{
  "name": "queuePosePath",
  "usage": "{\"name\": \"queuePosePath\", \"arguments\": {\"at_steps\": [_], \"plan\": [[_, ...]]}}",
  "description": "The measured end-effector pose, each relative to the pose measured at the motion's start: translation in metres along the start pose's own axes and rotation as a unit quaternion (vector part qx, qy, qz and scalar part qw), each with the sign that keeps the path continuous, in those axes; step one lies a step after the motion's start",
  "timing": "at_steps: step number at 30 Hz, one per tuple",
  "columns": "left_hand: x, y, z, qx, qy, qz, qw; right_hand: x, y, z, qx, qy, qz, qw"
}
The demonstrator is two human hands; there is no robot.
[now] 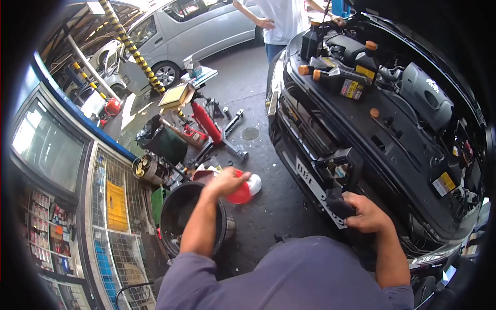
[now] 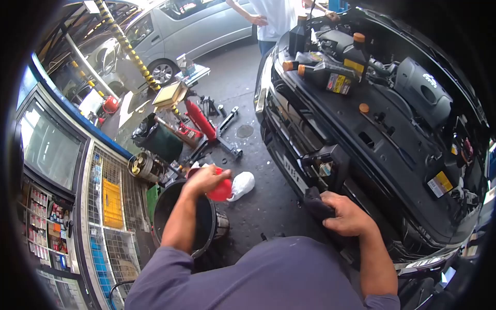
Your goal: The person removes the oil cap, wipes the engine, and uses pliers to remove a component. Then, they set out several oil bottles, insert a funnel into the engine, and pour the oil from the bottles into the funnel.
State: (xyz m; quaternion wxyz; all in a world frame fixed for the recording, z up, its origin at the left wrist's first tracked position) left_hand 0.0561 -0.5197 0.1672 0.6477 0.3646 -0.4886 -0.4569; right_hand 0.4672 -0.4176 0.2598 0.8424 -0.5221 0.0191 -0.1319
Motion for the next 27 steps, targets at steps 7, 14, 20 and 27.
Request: {"name": "queuePosePath", "arguments": {"at_steps": [7, 14, 20, 27], "plan": [[0.039, 0.104, -0.082, 0.666, -0.212, -0.389, 0.600, -0.035, -0.043, -0.015, 0.093, -0.022, -0.007, 0.995], [0.061, 0.150, -0.074, 0.630, -0.263, -0.479, 0.552, -0.049, -0.063, -0.029, 0.123, -0.046, 0.007, 0.991], [0.062, 0.143, -0.069, 0.675, -0.309, -0.429, 0.516, -0.043, -0.046, -0.031, 0.145, -0.019, -0.009, 0.989], [-0.002, 0.073, -0.076, 0.697, -0.171, -0.229, 0.658, 0.007, -0.016, -0.036, -0.005, 0.062, -0.122, 0.991]]}}
Point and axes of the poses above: each hand's wrist, its own x-axis away from the middle knuckle, its own z-axis out of the back of the hand, y = z × x, the point moved 7 cm from there along -x, towards the middle knuckle, and after that the axes turned 8 degrees about -y, right-handed, at the moved point
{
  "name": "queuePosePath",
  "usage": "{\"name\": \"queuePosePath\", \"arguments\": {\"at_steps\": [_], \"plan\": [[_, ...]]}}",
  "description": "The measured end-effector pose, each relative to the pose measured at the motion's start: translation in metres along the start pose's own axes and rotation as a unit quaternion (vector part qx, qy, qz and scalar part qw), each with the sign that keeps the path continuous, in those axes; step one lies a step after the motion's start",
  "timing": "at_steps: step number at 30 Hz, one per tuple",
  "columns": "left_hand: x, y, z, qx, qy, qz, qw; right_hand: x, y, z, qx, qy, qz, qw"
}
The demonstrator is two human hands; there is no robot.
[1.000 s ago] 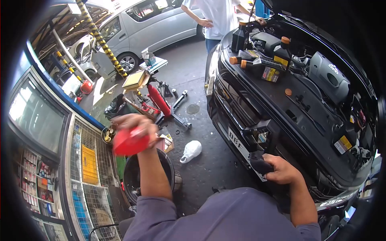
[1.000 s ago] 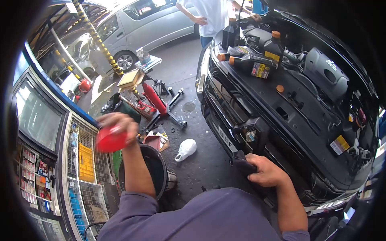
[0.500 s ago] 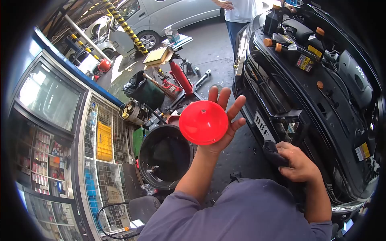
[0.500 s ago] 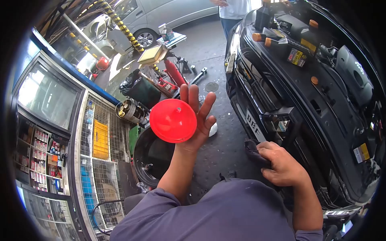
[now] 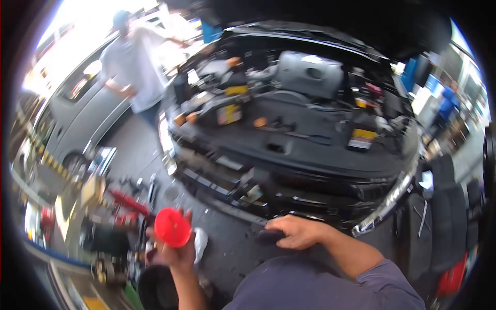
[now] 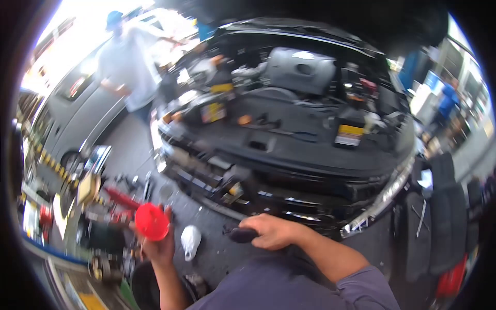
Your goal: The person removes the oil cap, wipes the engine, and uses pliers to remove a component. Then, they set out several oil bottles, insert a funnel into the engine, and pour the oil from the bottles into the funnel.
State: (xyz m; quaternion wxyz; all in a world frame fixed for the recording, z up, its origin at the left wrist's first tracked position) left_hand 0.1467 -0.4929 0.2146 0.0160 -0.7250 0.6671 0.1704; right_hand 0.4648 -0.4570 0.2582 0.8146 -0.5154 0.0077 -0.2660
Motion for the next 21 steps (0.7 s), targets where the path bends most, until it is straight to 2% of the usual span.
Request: {"name": "queuePosePath", "arguments": {"at_steps": [2, 5, 6, 8, 11, 13, 15, 18, 19, 21], "plan": [[-0.016, -0.018, -0.015, -0.048, -0.011, 0.010, 0.999, 0.037, 0.016, 0.018, -0.041, 0.073, 0.007, 0.996], [-0.045, -0.047, -0.039, -0.074, -0.075, -0.001, 0.994, 0.119, 0.048, 0.041, -0.087, 0.220, -0.017, 0.971], [-0.055, -0.057, -0.036, -0.091, -0.088, -0.006, 0.992, 0.143, 0.054, 0.049, -0.245, 0.224, 0.040, 0.943], [-0.079, -0.064, -0.027, -0.158, -0.084, -0.020, 0.984, 0.208, 0.060, 0.068, -0.376, 0.342, 0.056, 0.860], [-0.118, -0.111, -0.053, -0.156, -0.069, 0.031, 0.985, 0.304, 0.082, 0.110, -0.319, 0.533, 0.105, 0.777], [-0.142, -0.145, -0.081, -0.207, -0.038, 0.063, 0.976, 0.353, 0.099, 0.140, -0.282, 0.626, 0.119, 0.717], [-0.178, -0.179, -0.095, -0.232, -0.057, 0.107, 0.965, 0.393, 0.121, 0.169, -0.248, 0.682, 0.113, 0.679], [-0.241, -0.234, -0.103, -0.255, -0.073, 0.168, 0.949, 0.432, 0.171, 0.217, -0.245, 0.703, 0.106, 0.659], [-0.262, -0.253, -0.110, -0.261, -0.054, 0.164, 0.950, 0.438, 0.182, 0.235, -0.264, 0.690, 0.138, 0.660], [-0.301, -0.292, -0.125, -0.272, -0.018, 0.156, 0.950, 0.448, 0.201, 0.269, -0.278, 0.692, 0.138, 0.652]]}}
Point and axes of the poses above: each hand's wrist, its own x-axis away from the middle knuckle, its own z-axis out of the back of the hand, y = z × x, the point moved 7 cm from there along -x, towards the middle knuckle, and after that the axes turned 8 degrees about -y, right-handed, at the moved point
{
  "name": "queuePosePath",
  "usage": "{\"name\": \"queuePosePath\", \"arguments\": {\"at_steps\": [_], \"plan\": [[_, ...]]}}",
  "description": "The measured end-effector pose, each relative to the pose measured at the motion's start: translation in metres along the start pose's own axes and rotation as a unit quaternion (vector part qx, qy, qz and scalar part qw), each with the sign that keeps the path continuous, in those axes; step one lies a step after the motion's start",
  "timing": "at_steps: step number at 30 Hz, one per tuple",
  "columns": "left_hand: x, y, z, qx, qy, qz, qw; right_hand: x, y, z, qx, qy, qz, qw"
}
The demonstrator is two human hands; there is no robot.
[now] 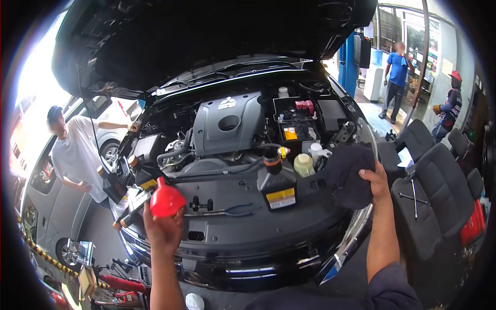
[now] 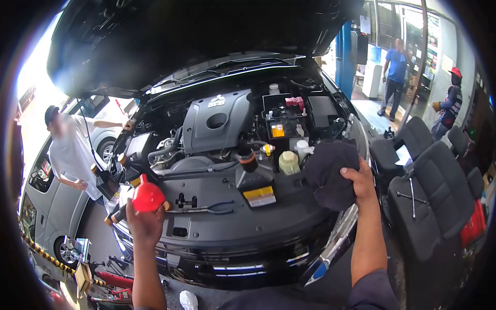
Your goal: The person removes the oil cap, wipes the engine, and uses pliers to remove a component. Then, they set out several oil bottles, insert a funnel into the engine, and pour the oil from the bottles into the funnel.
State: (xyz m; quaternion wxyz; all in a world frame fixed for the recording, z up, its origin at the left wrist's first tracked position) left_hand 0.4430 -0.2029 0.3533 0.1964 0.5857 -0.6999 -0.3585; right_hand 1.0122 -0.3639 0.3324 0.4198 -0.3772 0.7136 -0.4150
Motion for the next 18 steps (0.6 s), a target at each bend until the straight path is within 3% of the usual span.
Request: {"name": "queuePosePath", "arguments": {"at_steps": [1, 2, 4, 7, 8, 11, 16, 18], "plan": [[-0.024, -0.009, -0.007, -0.003, -0.022, 0.024, 0.999, -0.014, 0.005, 0.008, -0.006, 0.006, -0.005, 1.000], [-0.048, -0.018, -0.011, -0.007, -0.043, 0.050, 0.998, -0.028, 0.011, 0.024, 0.148, 0.024, -0.009, 0.989], [-0.085, -0.028, -0.030, -0.026, -0.061, 0.074, 0.995, -0.054, 0.027, 0.058, 0.440, 0.059, -0.019, 0.896], [-0.137, -0.042, -0.052, -0.066, -0.063, 0.068, 0.993, -0.054, 0.033, 0.071, 0.581, 0.111, -0.010, 0.806], [-0.161, -0.050, -0.044, -0.075, -0.073, 0.069, 0.992, -0.050, 0.042, 0.082, 0.592, 0.149, 0.014, 0.792], [-0.218, -0.058, -0.039, -0.116, -0.072, 0.062, 0.989, -0.042, 0.053, 0.091, 0.476, 0.168, -0.013, 0.863], [-0.315, -0.078, -0.018, -0.247, -0.034, 0.088, 0.964, -0.026, 0.073, 0.097, 0.483, 0.233, 0.045, 0.843], [-0.347, -0.083, -0.039, -0.346, -0.027, 0.068, 0.935, -0.022, 0.074, 0.094, 0.488, 0.251, 0.064, 0.834]]}}
Point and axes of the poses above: each hand's wrist, its own x-axis away from the middle knuckle, its own z-axis out of the back of the hand, y = z × x, the point moved 7 cm from there along -x, towards the middle knuckle, and after that the axes turned 8 degrees about -y, right-handed, at the moved point
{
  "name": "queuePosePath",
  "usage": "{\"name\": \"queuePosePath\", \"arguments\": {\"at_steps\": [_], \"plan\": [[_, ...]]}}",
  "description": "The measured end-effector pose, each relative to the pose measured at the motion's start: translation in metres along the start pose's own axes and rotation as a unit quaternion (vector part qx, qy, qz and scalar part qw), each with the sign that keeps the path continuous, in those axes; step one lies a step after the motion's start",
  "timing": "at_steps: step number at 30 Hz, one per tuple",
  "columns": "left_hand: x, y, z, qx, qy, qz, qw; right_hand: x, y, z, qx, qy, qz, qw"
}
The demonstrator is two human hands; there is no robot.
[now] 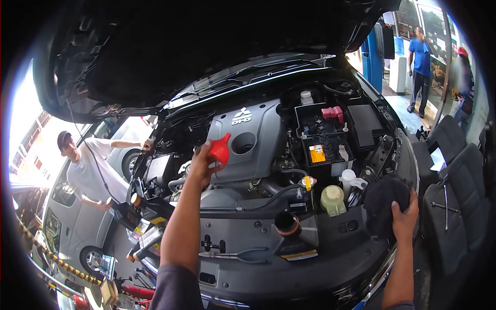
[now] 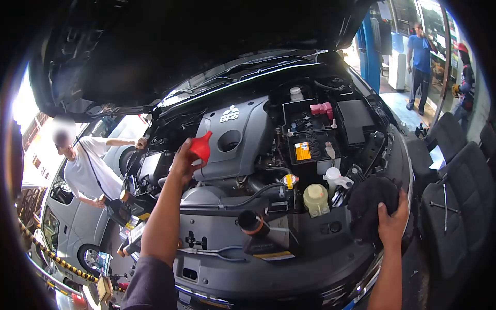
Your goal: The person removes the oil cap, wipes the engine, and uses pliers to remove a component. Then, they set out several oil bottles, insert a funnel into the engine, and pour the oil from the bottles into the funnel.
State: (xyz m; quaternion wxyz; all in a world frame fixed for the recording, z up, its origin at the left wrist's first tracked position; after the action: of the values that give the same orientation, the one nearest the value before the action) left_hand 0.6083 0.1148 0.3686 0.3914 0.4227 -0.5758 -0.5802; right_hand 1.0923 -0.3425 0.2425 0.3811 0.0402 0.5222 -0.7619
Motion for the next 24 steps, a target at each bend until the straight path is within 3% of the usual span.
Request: {"name": "queuePosePath", "arguments": {"at_steps": [1, 3, 6, 13, 18, 19, 21, 24], "plan": [[-0.029, 0.001, 0.004, -0.123, 0.014, -0.040, 0.992, 0.000, 0.000, -0.001, -0.005, 0.002, -0.004, 1.000], [-0.092, -0.010, 0.012, -0.358, 0.036, -0.120, 0.925, 0.002, -0.004, 0.001, -0.014, 0.006, -0.013, 1.000], [-0.111, 0.011, -0.036, -0.575, -0.036, -0.129, 0.807, 0.005, -0.003, 0.003, 0.015, 0.017, -0.013, 1.000], [-0.157, -0.016, -0.060, -0.703, -0.087, -0.053, 0.704, 0.006, 0.001, 0.003, 0.024, 0.003, -0.044, 0.999], [-0.164, -0.040, -0.067, -0.722, -0.101, -0.090, 0.679, 0.012, 0.003, 0.003, 0.049, 0.052, -0.024, 0.997], [-0.164, -0.047, -0.068, -0.723, -0.126, -0.044, 0.678, 0.008, -0.013, 0.004, 0.052, 0.030, -0.030, 0.998], [-0.174, -0.062, -0.064, -0.735, -0.129, -0.042, 0.664, 0.012, -0.013, 0.003, 0.093, 0.054, -0.011, 0.994], [-0.154, -0.061, -0.074, -0.709, -0.120, -0.116, 0.685, 0.003, -0.045, 0.010, 0.041, 0.041, 0.013, 0.998]]}}
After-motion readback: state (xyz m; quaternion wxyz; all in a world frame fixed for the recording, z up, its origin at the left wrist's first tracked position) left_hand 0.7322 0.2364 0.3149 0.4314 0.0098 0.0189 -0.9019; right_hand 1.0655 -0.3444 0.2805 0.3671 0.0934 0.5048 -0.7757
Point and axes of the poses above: each hand's wrist, its own x-axis away from the middle knuckle, its own z-axis out of the back of the hand, y = z × x, the point moved 7 cm from there along -x, towards the middle knuckle, and after that the axes turned 8 degrees about -y, right-handed, at the moved point
